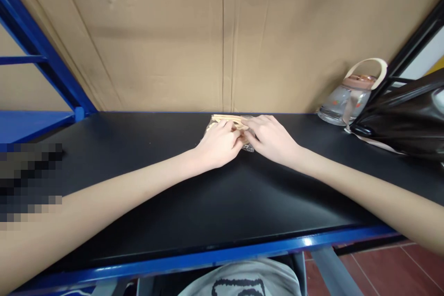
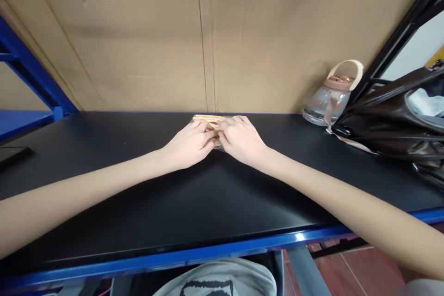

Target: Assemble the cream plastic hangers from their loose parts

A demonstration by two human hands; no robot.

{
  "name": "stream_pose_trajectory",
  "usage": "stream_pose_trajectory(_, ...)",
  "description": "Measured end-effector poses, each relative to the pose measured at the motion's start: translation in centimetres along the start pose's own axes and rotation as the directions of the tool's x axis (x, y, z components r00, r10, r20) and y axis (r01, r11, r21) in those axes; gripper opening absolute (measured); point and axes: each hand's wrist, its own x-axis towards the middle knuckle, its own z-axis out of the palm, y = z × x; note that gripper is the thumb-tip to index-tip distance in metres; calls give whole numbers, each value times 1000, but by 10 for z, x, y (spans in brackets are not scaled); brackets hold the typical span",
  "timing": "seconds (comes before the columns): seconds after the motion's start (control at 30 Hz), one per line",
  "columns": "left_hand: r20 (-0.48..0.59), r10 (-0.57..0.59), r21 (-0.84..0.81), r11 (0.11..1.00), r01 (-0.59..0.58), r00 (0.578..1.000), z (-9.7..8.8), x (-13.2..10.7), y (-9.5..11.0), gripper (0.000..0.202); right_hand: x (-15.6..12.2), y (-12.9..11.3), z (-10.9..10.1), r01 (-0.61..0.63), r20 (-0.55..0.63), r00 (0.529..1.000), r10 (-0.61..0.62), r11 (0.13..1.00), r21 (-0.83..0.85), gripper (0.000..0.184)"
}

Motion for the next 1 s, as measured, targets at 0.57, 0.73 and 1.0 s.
stream_pose_trajectory(0.57,138,-270,-80,956,282,953,14,-35,-80,67,5,30,36,97,187,975,-119,988,120,57)
stream_pose_trajectory(0.73,143,-284,24,959,283,948,2,-50,-44,77,-12,14,19,116,103,986,-135,979,167,60)
stream_pose_trajectory(1.0,284,-67,81,996,46,956,-19,-72,18,63,-32,-27,2,83,398,861,-316,860,504,90)
